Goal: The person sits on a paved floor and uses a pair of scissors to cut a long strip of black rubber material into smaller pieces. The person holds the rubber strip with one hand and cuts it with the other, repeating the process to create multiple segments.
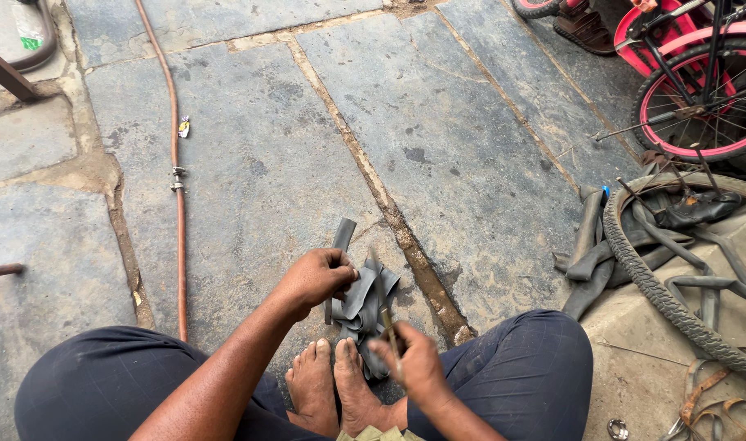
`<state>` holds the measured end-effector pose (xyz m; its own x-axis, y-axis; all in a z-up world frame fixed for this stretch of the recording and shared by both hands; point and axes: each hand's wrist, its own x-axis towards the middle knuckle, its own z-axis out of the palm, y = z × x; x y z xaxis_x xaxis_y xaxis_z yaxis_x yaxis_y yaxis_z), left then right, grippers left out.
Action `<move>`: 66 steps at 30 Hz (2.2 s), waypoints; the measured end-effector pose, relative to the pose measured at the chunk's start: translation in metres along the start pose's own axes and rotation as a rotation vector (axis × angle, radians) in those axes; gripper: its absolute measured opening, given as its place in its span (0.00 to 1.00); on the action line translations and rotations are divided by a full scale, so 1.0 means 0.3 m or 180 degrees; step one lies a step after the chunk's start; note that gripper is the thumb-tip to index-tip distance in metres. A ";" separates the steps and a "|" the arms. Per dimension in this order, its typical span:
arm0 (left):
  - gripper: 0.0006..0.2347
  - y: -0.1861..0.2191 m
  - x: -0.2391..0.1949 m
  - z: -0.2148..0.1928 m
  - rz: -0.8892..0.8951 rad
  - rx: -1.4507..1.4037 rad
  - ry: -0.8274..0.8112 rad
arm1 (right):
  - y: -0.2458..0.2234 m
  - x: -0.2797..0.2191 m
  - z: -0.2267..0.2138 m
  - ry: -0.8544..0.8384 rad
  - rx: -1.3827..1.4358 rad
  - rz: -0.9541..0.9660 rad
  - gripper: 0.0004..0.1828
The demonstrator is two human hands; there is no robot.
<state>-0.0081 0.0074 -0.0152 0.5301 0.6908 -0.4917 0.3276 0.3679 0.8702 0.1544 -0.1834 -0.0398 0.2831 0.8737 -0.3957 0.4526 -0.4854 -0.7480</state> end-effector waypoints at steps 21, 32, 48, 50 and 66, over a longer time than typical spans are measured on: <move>0.05 0.222 -0.217 -0.126 0.1003 0.0173 0.1251 | 0.841 -0.311 -0.729 0.1120 -0.3088 0.2869 0.37; 0.05 0.320 -0.310 -0.053 0.1410 -0.0243 0.0691 | 0.226 -0.167 -0.629 0.1689 -0.1878 0.0288 0.35; 0.11 0.343 -0.658 -0.478 0.3007 -0.1744 0.1984 | -0.068 0.255 -0.054 -0.0613 -0.1312 -0.0643 0.12; 0.14 0.317 -0.557 -0.455 0.2512 -0.1500 0.2288 | -0.211 0.152 -0.178 -0.1007 -0.0200 -0.0626 0.09; 0.09 0.153 -0.297 0.053 0.0667 0.2118 0.0321 | -0.475 -0.278 -0.853 0.1996 0.2408 -0.2365 0.17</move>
<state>-0.0277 -0.0472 0.0681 0.5698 0.7717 -0.2826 0.6523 -0.2156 0.7266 0.2828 -0.1955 0.2361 0.6173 0.6615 0.4259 0.1325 0.4462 -0.8851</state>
